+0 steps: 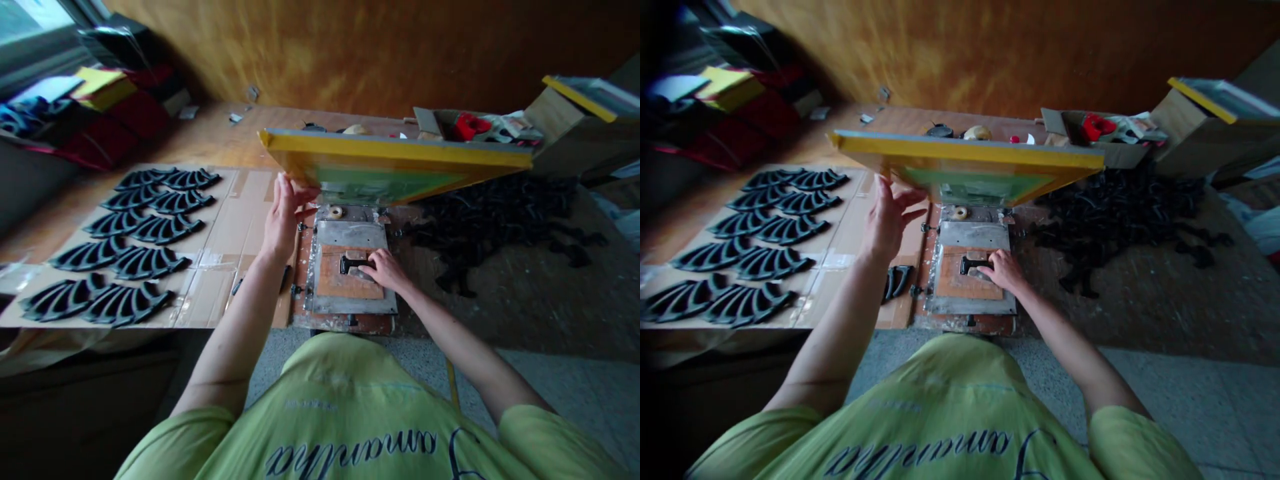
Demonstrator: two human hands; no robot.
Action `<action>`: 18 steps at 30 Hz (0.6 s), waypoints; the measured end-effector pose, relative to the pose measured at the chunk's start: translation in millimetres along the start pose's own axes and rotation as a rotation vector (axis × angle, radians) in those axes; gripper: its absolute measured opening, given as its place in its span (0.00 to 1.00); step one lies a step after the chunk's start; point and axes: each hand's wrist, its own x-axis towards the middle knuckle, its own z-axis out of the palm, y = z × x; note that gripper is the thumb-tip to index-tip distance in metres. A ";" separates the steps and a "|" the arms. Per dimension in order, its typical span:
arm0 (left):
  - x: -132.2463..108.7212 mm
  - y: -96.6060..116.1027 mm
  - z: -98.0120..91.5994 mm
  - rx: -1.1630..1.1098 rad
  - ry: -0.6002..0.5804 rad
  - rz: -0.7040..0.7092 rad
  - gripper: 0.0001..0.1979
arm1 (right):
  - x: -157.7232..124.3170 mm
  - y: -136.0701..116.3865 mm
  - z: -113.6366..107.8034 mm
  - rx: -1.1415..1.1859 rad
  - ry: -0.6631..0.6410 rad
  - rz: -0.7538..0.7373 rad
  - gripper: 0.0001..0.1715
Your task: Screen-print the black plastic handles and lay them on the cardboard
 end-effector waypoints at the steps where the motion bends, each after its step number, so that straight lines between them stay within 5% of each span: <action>1: -4.2 -5.8 2.0 -0.013 0.032 -0.007 0.32 | -2.0 -10.2 5.4 -0.041 -0.052 0.011 0.13; 4: -46.4 -38.0 8.0 -0.032 0.019 -0.252 0.32 | -4.3 -39.4 5.9 -0.040 -0.134 0.189 0.10; 6: -87.0 -64.3 12.4 -0.025 -0.145 -0.625 0.32 | -9.0 -61.6 3.3 0.025 -0.100 0.260 0.11; 8: -121.4 -86.1 14.5 -0.088 -0.167 -0.803 0.30 | -17.0 -84.6 4.4 0.092 -0.039 0.168 0.10; 11: -142.1 -103.3 1.2 -0.194 -0.001 -0.829 0.23 | -30.6 -95.4 6.3 0.223 -0.041 -0.174 0.06; 14: -134.6 -107.5 -48.9 -0.096 0.196 -0.751 0.16 | -45.0 -45.2 -5.4 0.203 -0.032 -0.181 0.08; 18: -134.2 -115.2 -152.7 0.196 0.521 -0.625 0.14 | -79.6 83.5 -29.6 -0.212 -0.110 0.260 0.20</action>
